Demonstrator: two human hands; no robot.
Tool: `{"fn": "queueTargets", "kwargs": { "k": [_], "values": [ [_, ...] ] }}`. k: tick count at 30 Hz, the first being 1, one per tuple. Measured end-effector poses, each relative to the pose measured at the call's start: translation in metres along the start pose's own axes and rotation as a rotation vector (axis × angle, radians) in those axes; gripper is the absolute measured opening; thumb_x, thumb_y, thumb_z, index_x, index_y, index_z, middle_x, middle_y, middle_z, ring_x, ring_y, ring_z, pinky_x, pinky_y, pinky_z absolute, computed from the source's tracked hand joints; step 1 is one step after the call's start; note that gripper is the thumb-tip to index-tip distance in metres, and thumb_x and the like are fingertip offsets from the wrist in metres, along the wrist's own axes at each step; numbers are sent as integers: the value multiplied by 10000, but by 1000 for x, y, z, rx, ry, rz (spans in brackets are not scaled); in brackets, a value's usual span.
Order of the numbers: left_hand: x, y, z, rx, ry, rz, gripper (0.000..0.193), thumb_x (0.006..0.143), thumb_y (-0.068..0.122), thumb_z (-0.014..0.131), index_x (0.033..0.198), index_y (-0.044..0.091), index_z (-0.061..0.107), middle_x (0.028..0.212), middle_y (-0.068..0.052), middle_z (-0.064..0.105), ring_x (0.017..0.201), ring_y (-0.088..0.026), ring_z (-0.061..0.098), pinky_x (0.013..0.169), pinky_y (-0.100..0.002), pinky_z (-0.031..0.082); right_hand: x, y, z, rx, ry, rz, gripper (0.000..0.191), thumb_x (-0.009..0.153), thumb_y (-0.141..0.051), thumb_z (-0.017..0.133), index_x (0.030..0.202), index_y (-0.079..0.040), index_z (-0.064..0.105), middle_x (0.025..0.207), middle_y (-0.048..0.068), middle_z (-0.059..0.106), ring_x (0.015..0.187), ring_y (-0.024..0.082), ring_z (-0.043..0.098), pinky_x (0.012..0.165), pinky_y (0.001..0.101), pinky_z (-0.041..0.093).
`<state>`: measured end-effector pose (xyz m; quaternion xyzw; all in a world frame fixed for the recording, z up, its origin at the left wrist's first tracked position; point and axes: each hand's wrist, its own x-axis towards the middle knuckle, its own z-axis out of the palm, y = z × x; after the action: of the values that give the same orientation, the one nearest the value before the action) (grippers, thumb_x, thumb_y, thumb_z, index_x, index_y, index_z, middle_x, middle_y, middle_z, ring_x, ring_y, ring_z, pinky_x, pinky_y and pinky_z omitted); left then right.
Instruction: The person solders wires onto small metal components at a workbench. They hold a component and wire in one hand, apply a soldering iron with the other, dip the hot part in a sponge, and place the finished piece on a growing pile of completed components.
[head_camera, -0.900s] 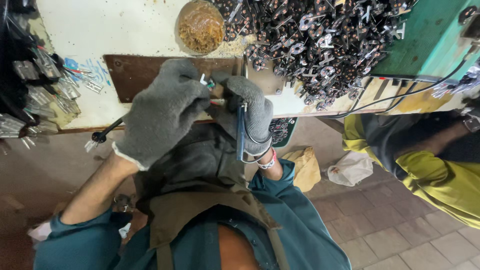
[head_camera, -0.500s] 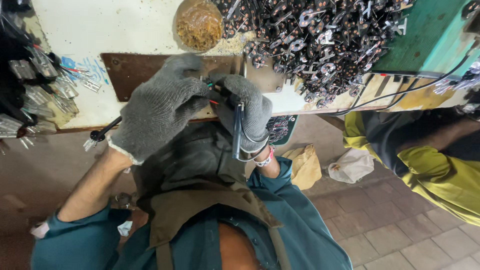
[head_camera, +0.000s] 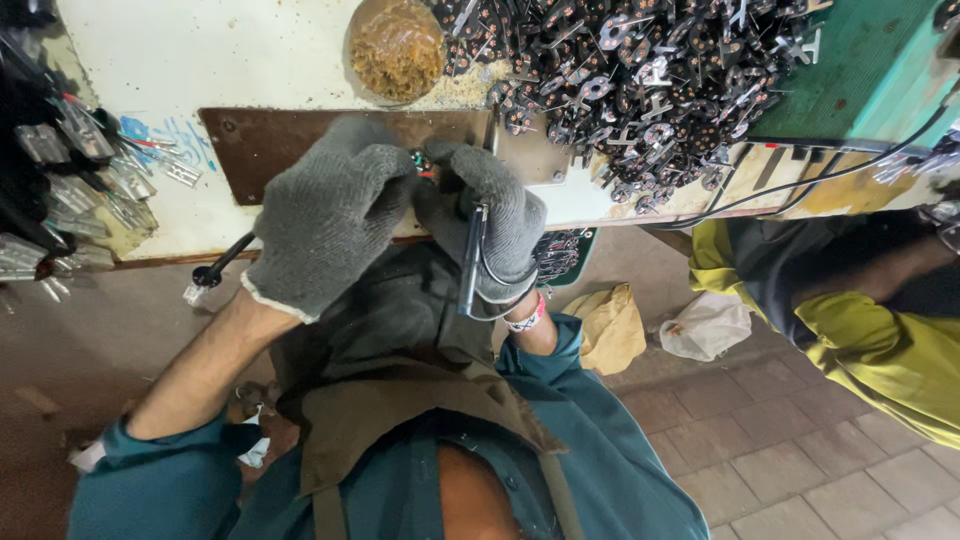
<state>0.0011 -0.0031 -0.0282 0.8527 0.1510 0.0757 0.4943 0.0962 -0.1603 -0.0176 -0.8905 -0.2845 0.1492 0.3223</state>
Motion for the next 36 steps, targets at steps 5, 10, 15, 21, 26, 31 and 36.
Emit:
{"fn": "queueTargets", "kwargs": {
  "k": [5,10,15,21,26,31,36],
  "values": [
    [5,-2,2,121,86,130,150,929,98,777,1043,71,684,1134,-101,715,1037,-307,702,835,-395,587,0,6,4,-17,-14,18,361,781,-126,863,1125,-184,771,852,-21,715,587,101,583,619,271,523],
    [6,-5,0,110,69,138,172,908,102,789,1050,70,696,1129,-93,711,1046,-301,701,841,-393,590,-4,14,4,57,20,-55,384,813,-137,881,1156,-164,712,937,-7,719,652,109,614,684,275,553],
    [6,-9,1,137,60,131,171,892,102,802,1026,80,698,1099,-83,712,1016,-278,704,804,-378,587,-3,17,10,70,76,-108,387,804,-124,878,1140,-134,685,973,5,733,668,113,628,687,273,552],
    [6,-10,1,151,68,143,158,886,97,792,1005,92,688,1107,-79,712,1009,-266,703,791,-378,587,-20,45,2,127,191,-278,346,803,-54,730,1130,-45,614,1040,139,687,877,342,695,782,428,562],
    [8,-11,2,177,73,148,156,889,104,786,1001,88,680,1083,-82,705,995,-277,697,772,-391,579,-43,74,4,-43,68,-296,226,804,-136,776,1029,-148,761,925,69,732,850,283,716,777,382,573],
    [10,-13,1,168,35,108,141,937,131,789,991,84,667,1038,-91,686,942,-282,684,754,-405,575,-39,75,1,119,-27,-387,248,829,-118,772,1071,-100,718,930,89,721,850,284,715,771,387,568],
    [13,-7,4,196,106,112,138,933,148,780,998,99,669,1050,-78,677,950,-305,668,740,-427,557,-23,53,-2,150,-50,-478,245,849,-88,774,1076,-60,689,873,92,704,787,263,709,710,377,563]
  ]
}}
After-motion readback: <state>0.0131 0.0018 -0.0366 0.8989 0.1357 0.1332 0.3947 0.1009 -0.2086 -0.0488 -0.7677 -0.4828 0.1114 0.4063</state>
